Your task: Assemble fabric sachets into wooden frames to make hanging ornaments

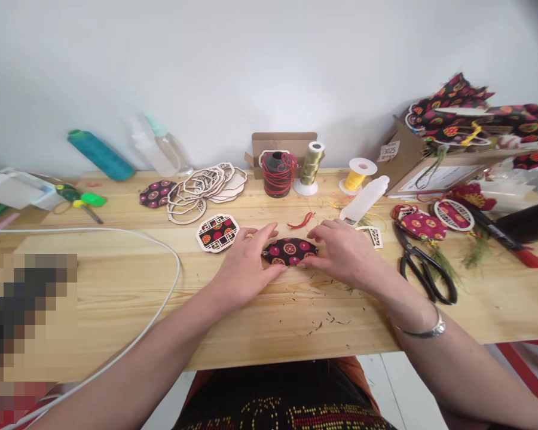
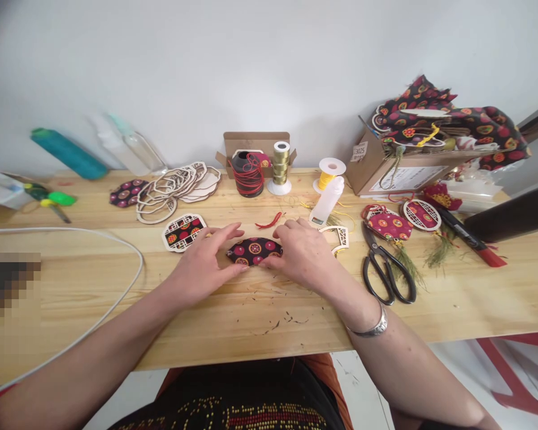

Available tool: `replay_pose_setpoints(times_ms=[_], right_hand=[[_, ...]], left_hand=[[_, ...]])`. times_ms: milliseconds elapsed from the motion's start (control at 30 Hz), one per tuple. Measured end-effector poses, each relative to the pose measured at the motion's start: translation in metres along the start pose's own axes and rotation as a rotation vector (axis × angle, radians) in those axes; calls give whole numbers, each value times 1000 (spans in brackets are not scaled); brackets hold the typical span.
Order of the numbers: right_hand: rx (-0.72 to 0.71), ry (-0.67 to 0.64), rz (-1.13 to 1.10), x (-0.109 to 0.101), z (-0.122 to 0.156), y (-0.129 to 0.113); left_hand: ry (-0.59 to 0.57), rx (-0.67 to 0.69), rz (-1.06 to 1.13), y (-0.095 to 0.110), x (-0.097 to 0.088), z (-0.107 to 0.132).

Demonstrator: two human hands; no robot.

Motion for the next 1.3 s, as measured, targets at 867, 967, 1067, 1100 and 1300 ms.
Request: replay_pose_setpoints(times_ms=[867, 967, 1067, 1100, 1300], right_hand=[[-5, -90, 35, 10, -3, -4], [-4, -93, 39, 10, -4, -5], [-4, -93, 52, 10, -4, -5], [-7, -88, 54, 9, -3, -5], [-27, -81, 57, 9, 0, -6]], left_hand=[[-18, -32, -41, 1, 6, -1], [-10, -14, -69, 3, 7, -1], [-3, 0, -100, 5, 7, -1], [-2, 4, -108, 5, 7, -1], [-22, 18, -169, 5, 11, 1]])
Point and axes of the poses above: each hand's wrist, its own z-axis away from the middle knuckle, its own x-axis out of the palm, y = z × x, the point moved 9 cm from there along -z, towards the middle knuckle, and after that the axes turned 10 degrees about z, right-handed, at the moved point
